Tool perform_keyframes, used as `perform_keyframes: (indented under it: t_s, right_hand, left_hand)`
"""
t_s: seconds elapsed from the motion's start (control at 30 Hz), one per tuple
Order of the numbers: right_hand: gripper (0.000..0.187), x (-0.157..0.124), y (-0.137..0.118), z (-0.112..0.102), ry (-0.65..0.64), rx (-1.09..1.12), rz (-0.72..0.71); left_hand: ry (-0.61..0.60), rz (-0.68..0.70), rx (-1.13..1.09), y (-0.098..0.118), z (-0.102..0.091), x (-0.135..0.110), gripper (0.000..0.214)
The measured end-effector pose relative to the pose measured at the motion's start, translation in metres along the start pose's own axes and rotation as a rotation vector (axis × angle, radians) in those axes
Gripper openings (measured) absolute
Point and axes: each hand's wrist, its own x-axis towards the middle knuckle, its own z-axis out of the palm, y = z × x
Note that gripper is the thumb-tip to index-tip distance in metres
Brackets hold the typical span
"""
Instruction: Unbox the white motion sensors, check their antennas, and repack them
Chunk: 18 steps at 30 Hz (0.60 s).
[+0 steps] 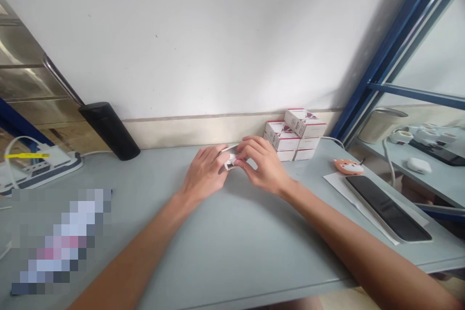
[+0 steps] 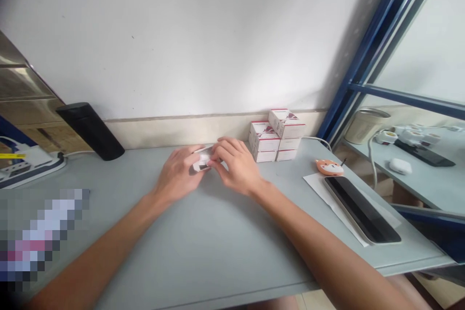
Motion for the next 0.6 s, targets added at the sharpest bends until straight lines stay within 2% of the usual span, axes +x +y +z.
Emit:
perform_keyframes:
  t_s: [0.2, 0.33, 0.43, 0.53, 0.6]
  right_hand:
    - [0.006, 0.0, -0.006, 0.0, -0.033, 0.022, 0.053]
    - [0.019, 0.0, -0.007, -0.003, -0.065, 0.042, 0.074]
    - [0.013, 0.001, -0.006, -0.005, -0.061, 0.055, 0.044]
    - [0.01, 0.004, -0.001, -0.01, 0.014, 0.064, 0.034]
    - [0.012, 0.007, 0.006, -0.018, 0.128, 0.052, 0.088]
  left_hand:
    - [-0.015, -0.057, -0.022, -0.001, 0.001, 0.001, 0.033]
    - [0.002, -0.001, -0.008, 0.001, 0.0, 0.002, 0.034]
    - [0.002, 0.053, 0.002, 0.003, -0.001, 0.002, 0.034]
    - [-0.016, 0.008, 0.006, 0.004, -0.002, 0.004, 0.032]
    - [-0.023, -0.052, -0.004, 0.004, -0.003, 0.005, 0.032]
